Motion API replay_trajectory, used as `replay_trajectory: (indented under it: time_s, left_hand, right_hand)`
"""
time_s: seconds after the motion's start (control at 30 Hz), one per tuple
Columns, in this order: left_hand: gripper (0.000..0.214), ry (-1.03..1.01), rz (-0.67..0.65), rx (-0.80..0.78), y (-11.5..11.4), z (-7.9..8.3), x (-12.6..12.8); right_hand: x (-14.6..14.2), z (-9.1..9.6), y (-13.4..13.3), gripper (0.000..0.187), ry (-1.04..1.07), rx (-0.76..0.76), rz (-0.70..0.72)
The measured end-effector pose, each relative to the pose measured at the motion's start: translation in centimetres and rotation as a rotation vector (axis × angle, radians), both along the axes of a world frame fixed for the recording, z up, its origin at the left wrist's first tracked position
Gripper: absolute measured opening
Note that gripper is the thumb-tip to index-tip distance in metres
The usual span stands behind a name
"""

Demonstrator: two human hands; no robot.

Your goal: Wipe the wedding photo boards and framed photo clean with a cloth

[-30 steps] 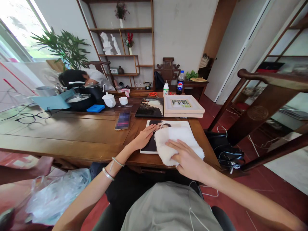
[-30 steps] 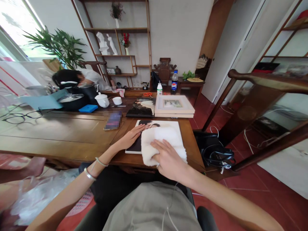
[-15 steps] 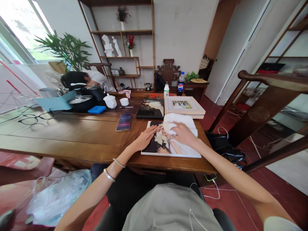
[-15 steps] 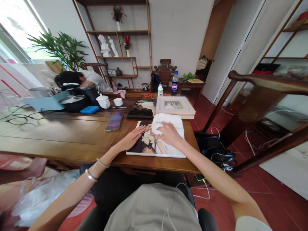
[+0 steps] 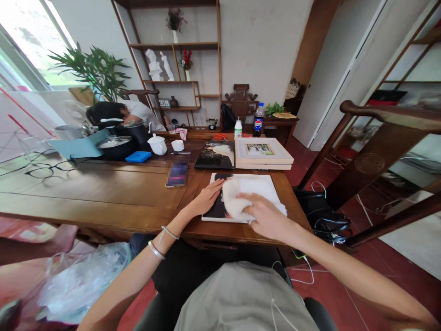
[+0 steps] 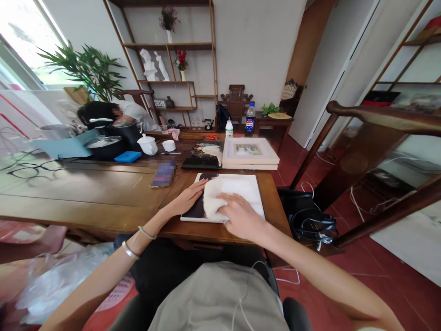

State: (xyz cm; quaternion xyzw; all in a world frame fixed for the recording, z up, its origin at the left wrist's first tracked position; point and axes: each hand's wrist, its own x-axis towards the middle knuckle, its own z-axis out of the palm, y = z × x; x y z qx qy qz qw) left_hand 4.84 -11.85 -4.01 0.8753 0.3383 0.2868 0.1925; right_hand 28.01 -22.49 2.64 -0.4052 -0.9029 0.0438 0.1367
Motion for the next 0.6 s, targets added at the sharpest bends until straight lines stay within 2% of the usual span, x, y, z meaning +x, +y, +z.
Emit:
replay_trajectory:
  time_s: [0.2,0.3,0.4,0.5,0.6]
  left_hand:
    - [0.044,0.013,0.027,-0.023,0.0,-0.2,0.0]
    - [0.044,0.015,0.033,-0.030,-0.1,0.0,0.0]
    - [0.045,0.026,0.041,-0.030,-0.1,0.0,0.0]
    - [0.046,0.031,0.035,-0.019,-0.1,0.0,0.1]
    - [0.046,0.020,0.020,-0.006,0.0,-0.1,0.1]
  right_hand:
    - [4.1,-0.2,6.2,0.035,-0.077,0.074,-0.217]
    - [5.4,-0.8,7.3,0.032,-0.094,0.103,-0.283]
    - [5.3,-1.3,5.3,0.027,-0.094,0.127,-0.265]
    - [4.1,-1.4,0.9,0.033,-0.064,0.082,-0.212]
    - [2.9,-1.0,-3.4,0.036,-0.043,-0.001,-0.102]
